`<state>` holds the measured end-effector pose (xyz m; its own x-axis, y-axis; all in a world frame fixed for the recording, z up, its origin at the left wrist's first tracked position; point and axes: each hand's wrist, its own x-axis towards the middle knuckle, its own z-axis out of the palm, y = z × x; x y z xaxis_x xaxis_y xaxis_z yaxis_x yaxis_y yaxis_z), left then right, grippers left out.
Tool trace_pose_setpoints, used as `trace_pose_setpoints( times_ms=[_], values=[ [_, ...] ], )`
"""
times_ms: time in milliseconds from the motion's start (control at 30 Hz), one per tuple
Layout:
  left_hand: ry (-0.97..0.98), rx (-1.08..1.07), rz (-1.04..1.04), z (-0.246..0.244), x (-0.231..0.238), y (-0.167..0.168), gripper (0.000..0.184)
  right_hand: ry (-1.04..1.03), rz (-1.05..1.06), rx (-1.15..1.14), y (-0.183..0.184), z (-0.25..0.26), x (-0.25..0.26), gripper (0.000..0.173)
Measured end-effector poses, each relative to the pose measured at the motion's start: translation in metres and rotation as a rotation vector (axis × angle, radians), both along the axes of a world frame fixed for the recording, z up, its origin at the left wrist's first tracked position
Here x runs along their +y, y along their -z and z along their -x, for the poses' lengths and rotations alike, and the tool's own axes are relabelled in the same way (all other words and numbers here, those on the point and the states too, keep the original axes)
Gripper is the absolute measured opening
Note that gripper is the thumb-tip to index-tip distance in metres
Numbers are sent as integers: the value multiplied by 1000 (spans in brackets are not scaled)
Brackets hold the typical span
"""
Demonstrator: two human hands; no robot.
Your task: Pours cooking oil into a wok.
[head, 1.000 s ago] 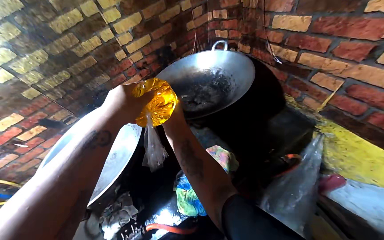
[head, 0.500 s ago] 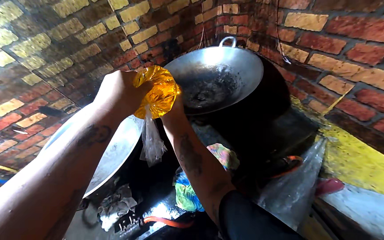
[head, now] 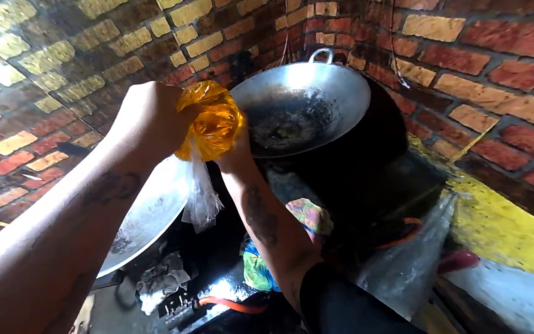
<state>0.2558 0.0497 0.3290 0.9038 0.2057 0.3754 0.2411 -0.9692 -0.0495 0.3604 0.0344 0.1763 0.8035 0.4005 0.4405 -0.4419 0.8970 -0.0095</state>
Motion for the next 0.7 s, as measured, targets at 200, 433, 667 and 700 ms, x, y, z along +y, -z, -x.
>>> trace_pose_setpoints(
  times_ms=[200,433,667,700],
  values=[
    [67,40,1,1,-12,3,34,-224,-76,145,-6,2,-29,46],
    [168,33,-6,-20,-29,0,34,14,58,113,-20,-20,-60,45],
    [174,-46,-3,-38,-30,-11,33,132,172,44,-47,-52,-59,40],
    [172,-64,-7,-40,-28,-12,34,110,172,48,-52,-55,-56,42]
  ],
)
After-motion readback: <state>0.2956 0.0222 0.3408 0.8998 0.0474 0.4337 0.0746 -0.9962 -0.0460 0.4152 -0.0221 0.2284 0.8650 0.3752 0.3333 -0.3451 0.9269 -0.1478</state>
